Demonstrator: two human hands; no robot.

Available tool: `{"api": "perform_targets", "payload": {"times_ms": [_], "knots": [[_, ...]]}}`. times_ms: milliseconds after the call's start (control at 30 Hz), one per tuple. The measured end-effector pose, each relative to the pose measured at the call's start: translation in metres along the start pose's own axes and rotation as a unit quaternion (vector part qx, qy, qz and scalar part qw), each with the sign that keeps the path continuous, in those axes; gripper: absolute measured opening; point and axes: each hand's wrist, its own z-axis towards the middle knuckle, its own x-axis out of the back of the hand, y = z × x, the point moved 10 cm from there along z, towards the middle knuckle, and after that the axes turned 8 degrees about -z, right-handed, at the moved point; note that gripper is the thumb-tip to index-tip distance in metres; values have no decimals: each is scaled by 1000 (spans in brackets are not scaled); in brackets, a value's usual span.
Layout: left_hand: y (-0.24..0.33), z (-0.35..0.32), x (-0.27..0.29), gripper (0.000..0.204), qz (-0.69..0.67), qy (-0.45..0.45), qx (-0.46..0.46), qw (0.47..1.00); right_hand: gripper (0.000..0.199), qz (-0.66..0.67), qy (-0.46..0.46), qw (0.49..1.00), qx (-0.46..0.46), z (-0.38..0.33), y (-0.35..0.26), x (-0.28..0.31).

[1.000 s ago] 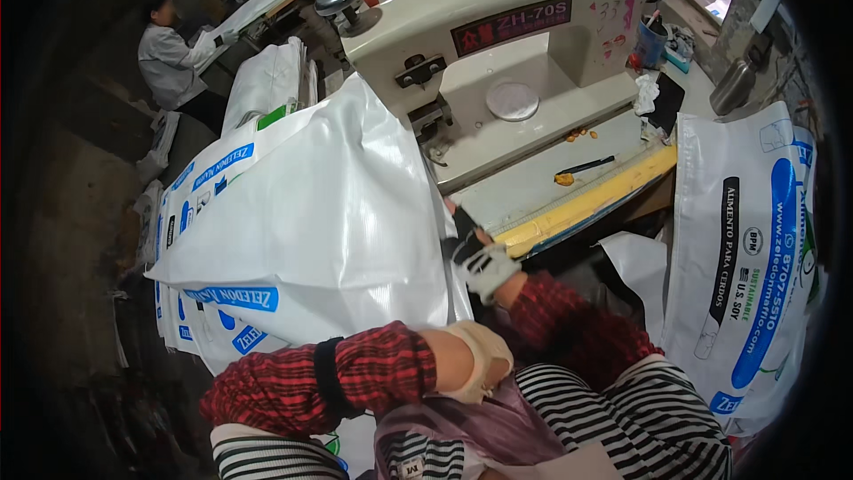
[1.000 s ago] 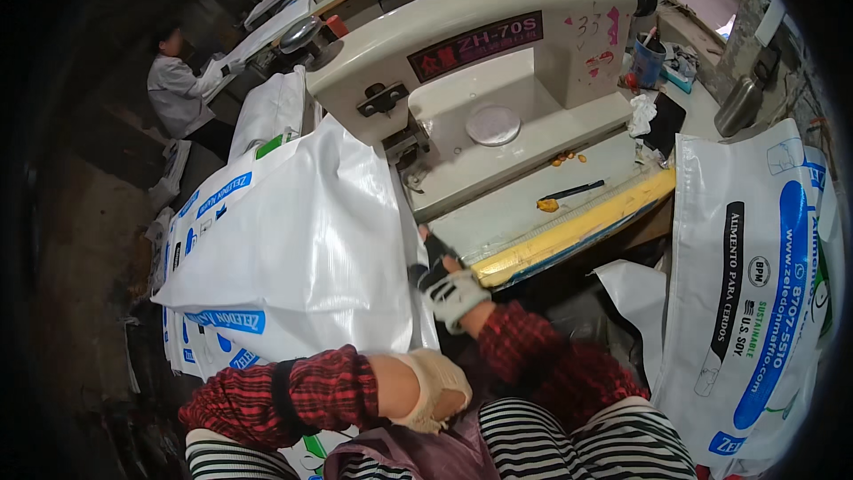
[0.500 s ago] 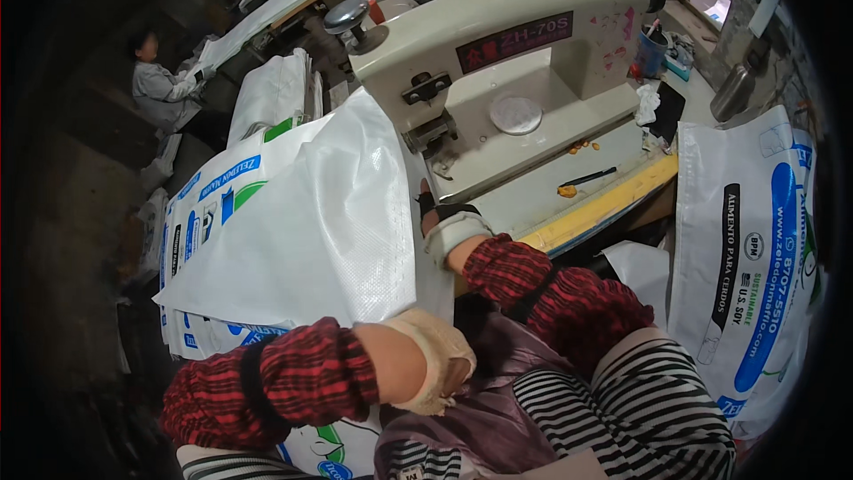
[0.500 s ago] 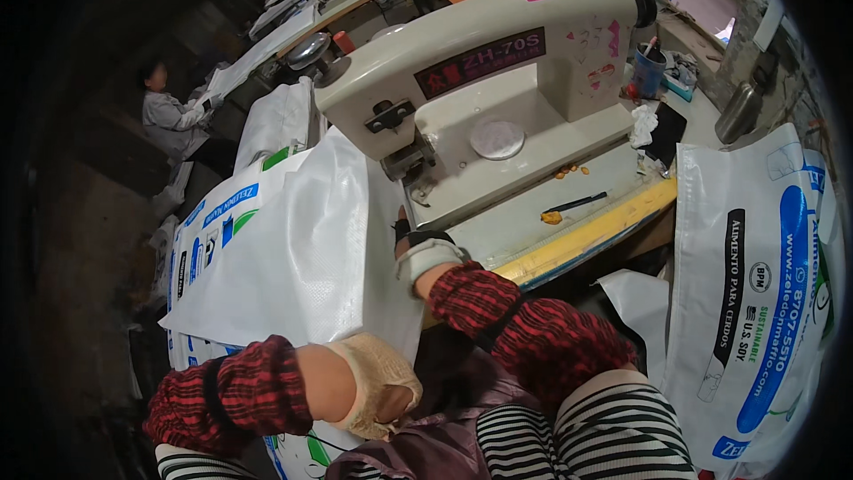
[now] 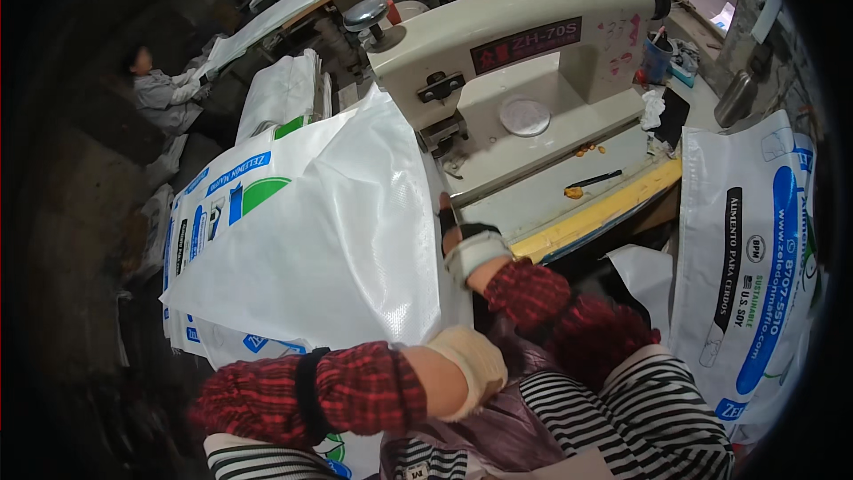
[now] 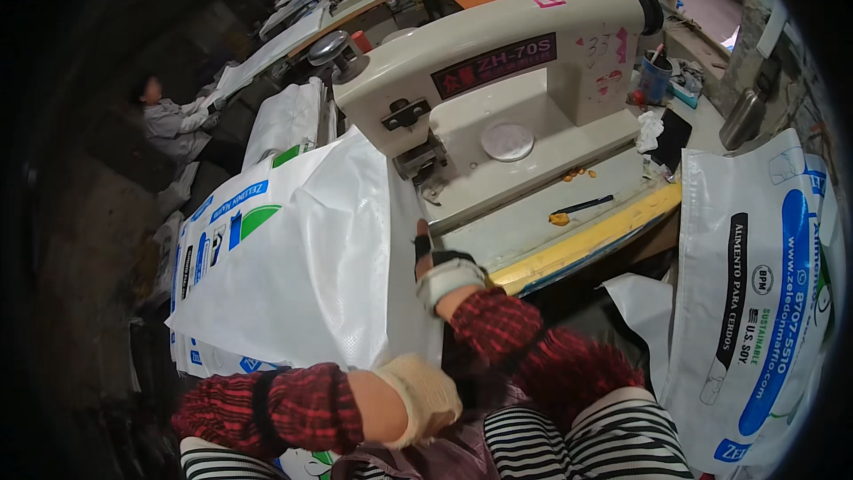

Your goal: The person folds the top edge of a plastic bag, feeds it through a sewing machine to stitch it closed, and then tosses it onto a stack. This process is repeated for several more bags.

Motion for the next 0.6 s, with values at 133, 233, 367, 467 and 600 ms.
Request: {"api": "perform_targets", "payload": {"times_ms": [133, 233, 367, 467, 600], "knots": [[-38, 14, 37, 16, 13, 189, 43, 981, 61, 53, 24, 993, -100, 27, 35, 24], [-86, 21, 64, 17, 10, 297, 105, 949, 67, 238, 97, 956, -142, 56, 62, 6], [-153, 31, 108, 16, 63, 387, 150, 908, 47, 819, 105, 552, 114, 56, 70, -14], [-185, -1, 140, 18, 67, 401, 178, 896, 42, 779, 108, 616, 42, 23, 81, -2], [-254, -38, 154, 19, 37, 412, 288, 864, 39, 869, 98, 485, 25, 26, 73, -18]]}}
